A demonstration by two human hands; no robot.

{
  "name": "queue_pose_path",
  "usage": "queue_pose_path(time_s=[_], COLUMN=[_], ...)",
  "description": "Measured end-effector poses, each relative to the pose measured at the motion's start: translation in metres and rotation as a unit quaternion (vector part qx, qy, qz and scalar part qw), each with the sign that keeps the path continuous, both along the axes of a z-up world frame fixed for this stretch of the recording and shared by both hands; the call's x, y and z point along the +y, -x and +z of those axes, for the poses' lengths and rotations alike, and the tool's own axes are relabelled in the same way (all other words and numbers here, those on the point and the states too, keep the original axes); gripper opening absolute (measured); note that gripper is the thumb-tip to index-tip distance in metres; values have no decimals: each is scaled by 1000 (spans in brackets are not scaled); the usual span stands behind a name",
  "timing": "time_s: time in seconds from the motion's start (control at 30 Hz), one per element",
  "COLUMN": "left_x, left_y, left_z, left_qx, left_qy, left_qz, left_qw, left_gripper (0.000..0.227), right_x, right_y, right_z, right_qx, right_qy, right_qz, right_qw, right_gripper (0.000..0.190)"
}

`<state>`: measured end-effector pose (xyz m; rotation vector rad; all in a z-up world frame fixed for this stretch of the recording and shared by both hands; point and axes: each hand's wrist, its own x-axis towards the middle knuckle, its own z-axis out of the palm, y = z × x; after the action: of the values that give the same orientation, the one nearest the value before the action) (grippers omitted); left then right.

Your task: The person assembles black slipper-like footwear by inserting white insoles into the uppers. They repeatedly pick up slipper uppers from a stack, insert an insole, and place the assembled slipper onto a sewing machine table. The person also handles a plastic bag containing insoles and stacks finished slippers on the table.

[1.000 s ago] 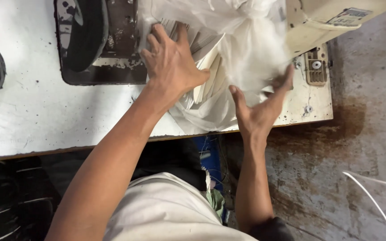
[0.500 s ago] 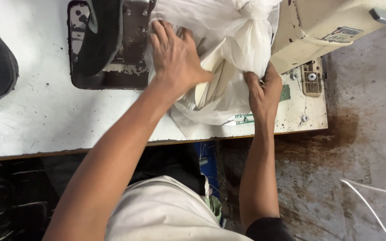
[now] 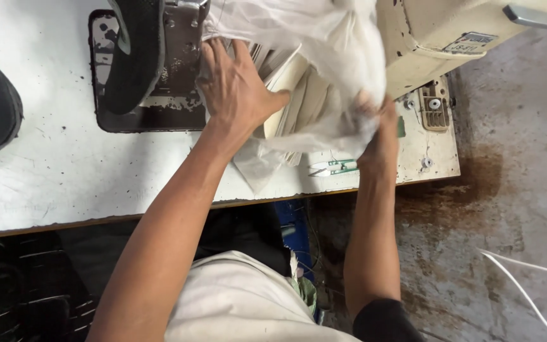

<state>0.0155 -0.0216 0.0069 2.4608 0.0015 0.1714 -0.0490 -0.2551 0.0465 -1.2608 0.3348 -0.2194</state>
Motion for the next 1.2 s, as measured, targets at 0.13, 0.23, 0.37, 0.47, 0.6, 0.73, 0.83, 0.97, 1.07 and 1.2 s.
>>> queue_pose_path(time_s=[0.13, 0.23, 0.37, 0.47, 0.6, 0.73, 0.83, 0.97, 1.07, 1.2], left_x=[2, 3, 10, 11, 13, 14, 12, 5, 6, 16], left_y=[6, 0, -5, -1, -3, 3, 13, 26, 31, 29], left_z=[8, 13, 17, 23, 14, 11, -11, 18, 55, 34], left_qx=[21, 58, 86, 69, 55, 96, 124, 179, 243, 175], left_qy=[-6, 5, -3, 42, 53, 114, 178, 150, 232, 188], left_qz=[-1, -20, -37, -37, -36, -43, -41, -36, 17, -3], left_qw=[1000, 998, 996, 996, 996, 988, 975, 972, 942, 966], left_gripper=[140, 138, 144, 134, 128, 134, 135, 146, 161, 155], right_x=[18, 14, -3, 0, 19, 13, -2, 1, 12, 5], right_y=[15, 9, 5, 3, -5, -13, -18, -12, -6, -8], right_z=[2, -4, -16, -26, -19, -15, -10, 3, 8, -8], right_qx=[-60, -2, 56, 26, -13, -61, -77, -56, -37, -29], right_qy=[351, 464, 385, 201, 21, -115, -118, -101, -96, -93], right_qz=[115, 114, 108, 110, 123, 143, 178, 215, 214, 215], right_qw=[928, 878, 915, 973, 992, 981, 974, 970, 971, 972], right_gripper=[55, 46, 22, 17, 18, 26, 24, 27, 32, 36])
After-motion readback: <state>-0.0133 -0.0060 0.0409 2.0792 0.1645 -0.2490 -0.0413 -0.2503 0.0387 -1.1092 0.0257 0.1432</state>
